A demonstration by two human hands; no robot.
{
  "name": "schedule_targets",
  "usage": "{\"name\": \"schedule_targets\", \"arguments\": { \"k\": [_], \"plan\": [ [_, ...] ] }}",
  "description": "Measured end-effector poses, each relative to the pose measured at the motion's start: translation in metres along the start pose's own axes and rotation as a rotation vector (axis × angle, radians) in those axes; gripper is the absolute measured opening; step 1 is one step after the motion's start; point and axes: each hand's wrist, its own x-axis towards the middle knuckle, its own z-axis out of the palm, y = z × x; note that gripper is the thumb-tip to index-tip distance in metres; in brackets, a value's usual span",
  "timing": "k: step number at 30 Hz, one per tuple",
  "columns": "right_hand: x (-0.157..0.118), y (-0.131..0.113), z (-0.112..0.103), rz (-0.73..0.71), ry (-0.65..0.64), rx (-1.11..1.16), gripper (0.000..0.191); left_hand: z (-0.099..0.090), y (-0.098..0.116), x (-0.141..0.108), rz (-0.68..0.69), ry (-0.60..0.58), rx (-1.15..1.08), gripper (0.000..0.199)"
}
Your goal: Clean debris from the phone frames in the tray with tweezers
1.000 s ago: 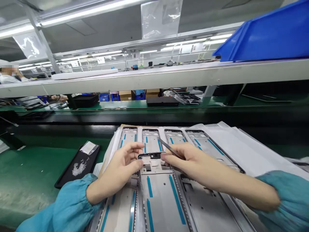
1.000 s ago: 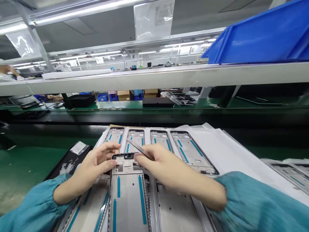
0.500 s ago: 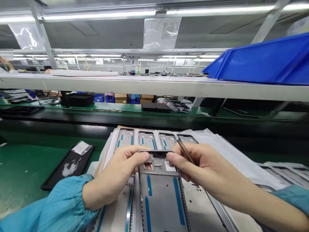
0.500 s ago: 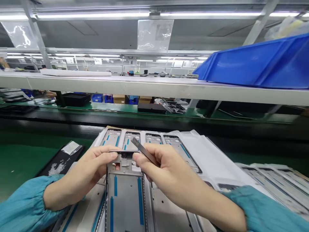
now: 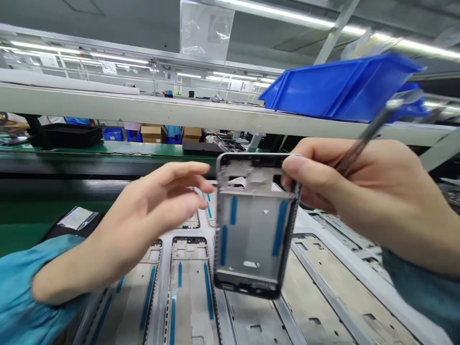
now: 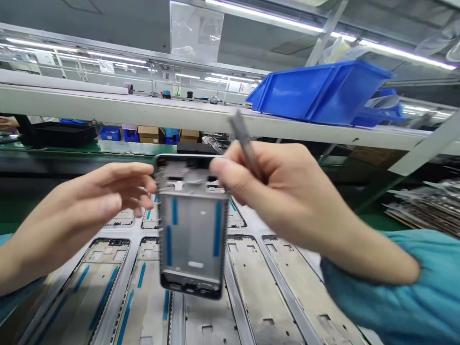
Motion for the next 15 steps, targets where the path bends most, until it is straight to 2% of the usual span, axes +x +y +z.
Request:
{"name": "schedule_targets", "arguments": {
  "k": [2,4,5,6,7,9,11,13,15],
  "plan": [
    [0.003,0.039,-0.024,0.125,-0.106,-0.029,0.055,-0.022,-0.018,-0.029,0.075,0.01,0.43,0.041],
    [0.005,0.09,-0.042,0.281,-0.181,-0.095,0.064,-0.044,-0.045,-0.068,-0.02,-0.074,0.759,0.044],
    [0.005,0.117,-0.047,0.366,-0.195,-0.133,0.066,-0.054,-0.06,-0.088,-0.076,-0.18,0.83,0.052],
    [0.006,0.142,-0.05,0.447,-0.176,-0.188,0.068,-0.062,-0.074,-0.107,-0.051,-0.229,0.857,0.062],
    [0.007,0.165,-0.05,0.528,-0.165,-0.247,0.07,-0.068,-0.087,-0.124,-0.093,-0.252,0.905,0.072],
    [0.011,0.201,-0.046,0.579,-0.167,-0.295,0.068,-0.071,-0.105,-0.147,-0.182,-0.237,0.96,0.086],
    [0.02,0.224,-0.038,0.596,-0.17,-0.347,0.064,-0.064,-0.111,-0.154,-0.213,-0.195,0.993,0.092],
    [0.031,0.236,-0.027,0.595,-0.181,-0.428,0.06,-0.053,-0.107,-0.15,-0.174,-0.147,1.012,0.092],
    [0.04,0.243,-0.015,0.573,-0.213,-0.526,0.053,-0.046,-0.102,-0.142,-0.033,-0.087,0.946,0.089]
  ]
}}
